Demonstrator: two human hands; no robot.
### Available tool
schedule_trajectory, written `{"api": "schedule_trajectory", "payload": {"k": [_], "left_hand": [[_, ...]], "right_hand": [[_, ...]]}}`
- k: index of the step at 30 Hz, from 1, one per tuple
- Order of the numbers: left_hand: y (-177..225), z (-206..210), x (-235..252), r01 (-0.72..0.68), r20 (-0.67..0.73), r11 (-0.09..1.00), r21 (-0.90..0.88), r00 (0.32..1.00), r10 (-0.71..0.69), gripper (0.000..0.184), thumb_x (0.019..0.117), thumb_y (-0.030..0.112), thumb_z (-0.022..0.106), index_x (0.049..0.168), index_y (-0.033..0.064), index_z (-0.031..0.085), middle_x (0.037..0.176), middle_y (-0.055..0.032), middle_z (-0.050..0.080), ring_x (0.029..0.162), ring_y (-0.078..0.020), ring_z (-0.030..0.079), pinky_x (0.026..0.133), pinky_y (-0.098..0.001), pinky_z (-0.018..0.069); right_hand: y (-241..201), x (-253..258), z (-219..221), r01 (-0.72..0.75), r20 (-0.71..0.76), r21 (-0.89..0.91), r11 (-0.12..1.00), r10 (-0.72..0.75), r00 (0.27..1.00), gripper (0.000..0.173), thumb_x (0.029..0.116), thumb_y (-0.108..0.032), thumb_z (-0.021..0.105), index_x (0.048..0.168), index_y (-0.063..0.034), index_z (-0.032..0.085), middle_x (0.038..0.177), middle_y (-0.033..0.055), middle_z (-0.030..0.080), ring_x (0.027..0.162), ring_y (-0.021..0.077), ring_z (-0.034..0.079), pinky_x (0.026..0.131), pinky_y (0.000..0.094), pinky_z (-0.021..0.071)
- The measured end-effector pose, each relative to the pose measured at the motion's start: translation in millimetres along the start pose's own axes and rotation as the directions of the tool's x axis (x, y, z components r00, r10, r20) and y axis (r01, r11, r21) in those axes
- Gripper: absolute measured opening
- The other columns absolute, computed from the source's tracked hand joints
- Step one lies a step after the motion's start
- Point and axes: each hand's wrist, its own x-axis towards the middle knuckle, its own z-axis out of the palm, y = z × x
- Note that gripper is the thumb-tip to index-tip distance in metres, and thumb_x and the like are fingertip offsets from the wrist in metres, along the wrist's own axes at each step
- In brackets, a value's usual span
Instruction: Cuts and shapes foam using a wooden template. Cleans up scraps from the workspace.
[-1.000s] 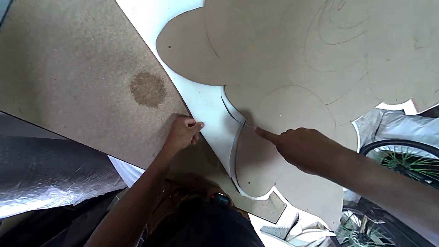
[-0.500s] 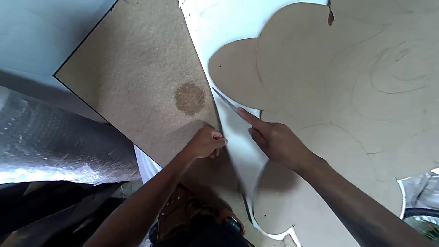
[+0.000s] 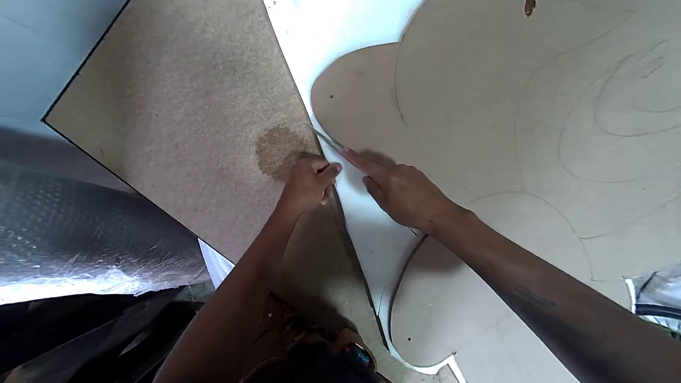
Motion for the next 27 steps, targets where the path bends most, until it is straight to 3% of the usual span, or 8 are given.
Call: {"api": "schedule_trajectory", "payload": {"k": [4, 16, 20, 23, 27], "left_hand": [[-2, -2, 0, -0.006, 0.004, 0.998, -0.056, 1.0, 0.006, 0.039, 0.1043, 0.037, 0.061, 0.088, 0.0025, 0.069, 0.067, -0.0093, 0.069, 0.05, -0.019, 0.065, 0.045, -0.0325, 0.057], [-5, -6, -6, -0.007, 0.007, 0.999, -0.035, 1.0, 0.008, 0.038, 0.1041, 0.038, 0.06, 0.091, 0.0042, 0.07, 0.067, -0.0069, 0.069, 0.05, -0.0172, 0.066, 0.045, -0.0311, 0.0569], [-8, -8, -8, -0.017, 0.013, 0.999, -0.029, 1.0, 0.017, 0.037, 0.104, 0.037, 0.061, 0.088, 0.0044, 0.07, 0.066, -0.0071, 0.069, 0.05, -0.0179, 0.065, 0.044, -0.0319, 0.0566], [-14, -11, -14, -0.002, 0.007, 1.0, -0.025, 1.0, 0.002, 0.038, 0.1038, 0.038, 0.061, 0.089, 0.0048, 0.07, 0.067, -0.0072, 0.07, 0.049, -0.0176, 0.066, 0.044, -0.0321, 0.0569], [-20, -15, -23, -0.006, -0.028, 1.0, -0.01, 1.0, 0.006, 0.037, 0.1034, 0.038, 0.062, 0.088, 0.0055, 0.07, 0.07, -0.0065, 0.07, 0.05, -0.0172, 0.065, 0.045, -0.0321, 0.0564]], "right_hand": [[-11, 19, -1, -0.028, 0.012, -0.046, 0.999, 0.029, 1.0, 0.063, 0.1061, -0.024, 0.049, 0.162, -0.0432, 0.026, 0.086, 0.0086, 0.068, 0.064, 0.0292, 0.065, 0.054, 0.0501, 0.0537], [22, -20, -1, 0.057, 0.071, -0.213, 0.975, -0.042, 0.997, 0.066, 0.1056, -0.021, 0.048, 0.162, -0.043, 0.024, 0.073, 0.0071, 0.06, 0.06, 0.0299, 0.061, 0.05, 0.0489, 0.0501], [51, -54, -8, 0.088, 0.08, -0.228, 0.97, -0.071, 0.994, 0.061, 0.1068, -0.021, 0.044, 0.162, -0.0423, 0.028, 0.088, 0.0105, 0.065, 0.055, 0.0295, 0.061, 0.047, 0.0497, 0.0507], [71, -87, -20, 0.105, 0.089, -0.285, 0.953, -0.083, 0.993, 0.067, 0.1028, -0.014, 0.049, 0.161, -0.0422, 0.031, 0.076, 0.0069, 0.062, 0.051, 0.0281, 0.058, 0.043, 0.0487, 0.0475], [67, -105, -51, 0.08, 0.192, -0.446, 0.892, 0.007, 0.981, 0.066, 0.1039, -0.018, 0.048, 0.158, -0.0507, 0.029, 0.07, 0.0039, 0.057, 0.048, 0.0249, 0.055, 0.041, 0.0445, 0.0448]]}}
